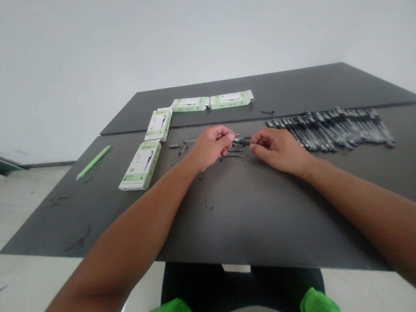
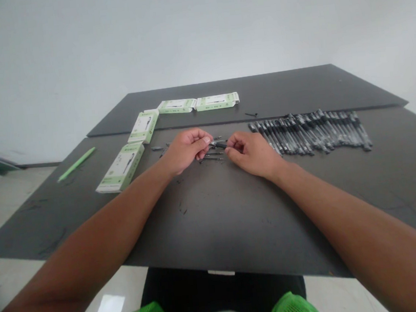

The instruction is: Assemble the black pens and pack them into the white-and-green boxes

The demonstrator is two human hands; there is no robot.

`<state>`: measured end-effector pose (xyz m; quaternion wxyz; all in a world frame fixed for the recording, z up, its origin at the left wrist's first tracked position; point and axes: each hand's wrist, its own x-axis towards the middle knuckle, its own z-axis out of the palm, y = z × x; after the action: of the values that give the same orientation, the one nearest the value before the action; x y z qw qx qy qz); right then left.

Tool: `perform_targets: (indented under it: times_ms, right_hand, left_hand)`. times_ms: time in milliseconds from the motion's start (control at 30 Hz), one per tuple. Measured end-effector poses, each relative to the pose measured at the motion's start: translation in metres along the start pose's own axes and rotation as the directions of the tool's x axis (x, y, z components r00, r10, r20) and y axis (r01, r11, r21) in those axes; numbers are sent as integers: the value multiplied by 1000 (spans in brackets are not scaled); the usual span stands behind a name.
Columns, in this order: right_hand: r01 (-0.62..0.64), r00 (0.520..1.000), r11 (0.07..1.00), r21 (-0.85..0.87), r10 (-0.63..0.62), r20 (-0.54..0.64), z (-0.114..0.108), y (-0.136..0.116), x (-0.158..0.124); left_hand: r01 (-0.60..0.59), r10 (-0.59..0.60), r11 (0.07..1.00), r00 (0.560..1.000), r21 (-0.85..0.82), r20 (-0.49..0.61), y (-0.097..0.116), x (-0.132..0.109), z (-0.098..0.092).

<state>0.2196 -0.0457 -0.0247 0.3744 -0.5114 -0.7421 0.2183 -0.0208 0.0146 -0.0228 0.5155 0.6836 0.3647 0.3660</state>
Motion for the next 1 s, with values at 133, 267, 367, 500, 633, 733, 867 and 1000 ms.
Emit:
perform_targets:
  times_ms: [133, 267, 367, 500, 633, 733, 867, 1000]
  right_hand:
    - [10, 1000, 1000, -4, -10, -3, 0, -1, 0]
    - [5, 1000, 1000, 1, -5, -7, 0, -1, -1]
    - [1, 1000, 1000, 10, -1, -9, 1, 0, 0]
    - [4, 1000, 1000, 15, -4, -8, 1, 1, 1]
    - [25, 1000, 1000, 15, -25, -11, 1, 3, 1]
    - [27, 1000, 999, 24, -27, -7, 1, 4, 1]
    - [24, 1000, 1000, 15, -24, -17, 2, 4, 0]
    - [22, 1000, 1000, 7, -22, -19, 1, 3, 0]
  left_hand:
    - [-5, 5, 1000, 1000, 1, 1, -1, 0, 0]
    - [5, -5, 1000, 1000, 1, 1, -1, 0, 1]
    - [5, -5, 1000, 1000, -11, 4, -1, 0, 1]
    - [-2, 2, 1000, 1000, -21, 10, -2, 0, 2]
    - [-1, 1, 1000, 1000, -30, 11, -3, 1, 3]
    - [3, -3, 999, 1000, -36, 7, -3, 0, 4]
    - [1, -1, 999, 1000, -36, 4, -2, -1, 5]
    - [3, -3, 999, 1000, -36, 0, -2, -1, 5]
